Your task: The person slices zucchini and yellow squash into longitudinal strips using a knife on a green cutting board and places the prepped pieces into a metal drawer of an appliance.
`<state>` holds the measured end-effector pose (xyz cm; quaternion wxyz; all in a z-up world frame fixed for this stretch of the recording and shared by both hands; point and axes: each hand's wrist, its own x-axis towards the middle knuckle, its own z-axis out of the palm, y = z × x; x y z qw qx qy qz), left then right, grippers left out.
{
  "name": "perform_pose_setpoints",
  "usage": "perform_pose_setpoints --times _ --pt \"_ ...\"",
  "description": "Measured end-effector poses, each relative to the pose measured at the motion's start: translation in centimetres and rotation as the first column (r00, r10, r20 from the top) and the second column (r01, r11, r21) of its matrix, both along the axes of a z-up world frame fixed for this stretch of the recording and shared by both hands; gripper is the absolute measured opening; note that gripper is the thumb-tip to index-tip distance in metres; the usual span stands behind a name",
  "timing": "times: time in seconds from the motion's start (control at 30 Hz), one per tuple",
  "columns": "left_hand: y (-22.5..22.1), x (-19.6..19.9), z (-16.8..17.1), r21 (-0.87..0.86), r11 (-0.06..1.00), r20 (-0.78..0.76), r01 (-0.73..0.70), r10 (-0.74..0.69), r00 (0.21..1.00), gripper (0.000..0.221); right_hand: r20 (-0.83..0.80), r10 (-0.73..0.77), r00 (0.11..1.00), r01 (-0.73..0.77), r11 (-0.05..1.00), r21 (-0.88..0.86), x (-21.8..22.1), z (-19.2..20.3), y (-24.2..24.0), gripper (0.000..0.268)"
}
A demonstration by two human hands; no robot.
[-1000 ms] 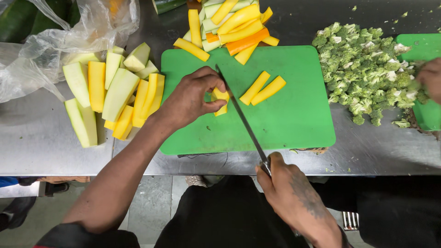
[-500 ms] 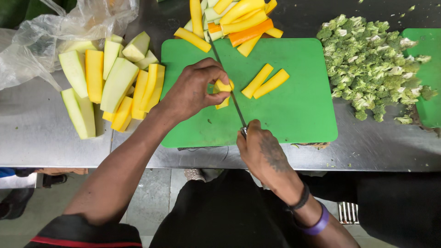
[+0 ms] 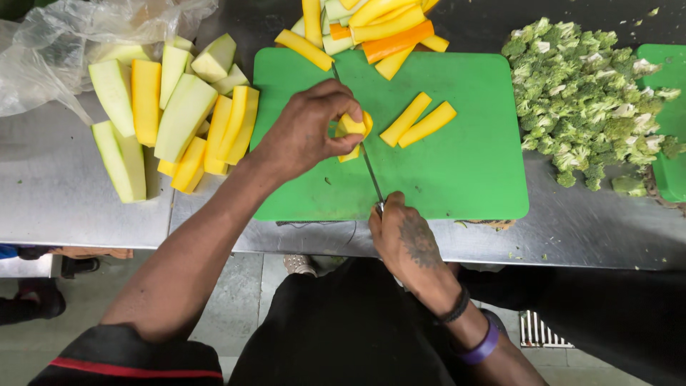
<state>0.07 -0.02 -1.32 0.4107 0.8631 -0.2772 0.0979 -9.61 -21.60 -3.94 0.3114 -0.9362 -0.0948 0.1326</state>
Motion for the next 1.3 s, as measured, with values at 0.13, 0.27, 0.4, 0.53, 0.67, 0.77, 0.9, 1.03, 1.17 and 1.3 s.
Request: perform_pose_setpoints --times 0.13,0.27,0.4,0.53,0.67,0.77,0.9,1.03,1.17,1.3 --pt "0.0 -0.3 0.1 0.002 1.000 0.053 0.015 -0.015 0.998 0.029 -0.018 -0.021 1.000 0.020 0.999 -0.051 -0.8 -1.2 -0.4 0.030" --pt "0.1 -0.1 -0.1 -0.005 1.000 0.018 0.005 -0.005 1.000 0.030 -0.008 -0.006 1.000 0.005 0.995 -0.102 -1.8 -3.2 -1.1 0.034" --pt "0.3 -0.3 -0.2 -0.026 1.000 -0.005 0.015 -0.015 1.000 0.028 0.152 0.092 0.984 -0.084 0.994 -0.063 -2.7 -4.2 -2.3 0.031" --pt "1.3 -0.2 0.2 -0.057 0.991 -0.006 0.125 -0.126 0.992 0.030 -0.492 -0.139 0.860 0.137 0.990 -0.039 -1.9 -1.3 -4.2 0.030" --pt "2.0 -0.6 1.0 -0.129 0.971 -0.073 0.203 -0.214 0.974 0.032 -0.564 -0.170 0.808 0.201 0.979 -0.006 -1.4 2.0 -5.9 0.041" --pt "1.5 -0.9 1.2 -0.072 0.990 -0.068 0.118 -0.123 0.990 0.040 -0.564 -0.210 0.799 0.207 0.976 -0.070 -1.4 1.8 -6.1 0.038" --pt "0.7 -1.0 0.8 0.011 0.997 -0.199 -0.073 0.074 0.977 0.031 -0.330 -0.109 0.938 0.088 0.993 -0.076 -2.7 -0.5 -5.5 0.033" --pt "1.2 -0.7 0.4 -0.029 0.999 -0.171 -0.026 0.021 0.985 0.027 -0.146 -0.085 0.986 0.064 0.988 -0.139 -2.6 0.6 -5.0 0.032" --pt "0.8 -0.3 -0.2 -0.031 0.999 -0.135 -0.032 0.027 0.990 0.026 -0.197 -0.126 0.972 0.084 0.975 -0.208 -2.4 5.4 -4.1 0.031" --pt "0.2 -0.3 -1.0 -0.070 0.995 -0.097 -0.070 0.063 0.993 0.025 -0.078 -0.039 0.996 0.019 0.971 -0.240 -2.8 8.4 -3.4 0.033"
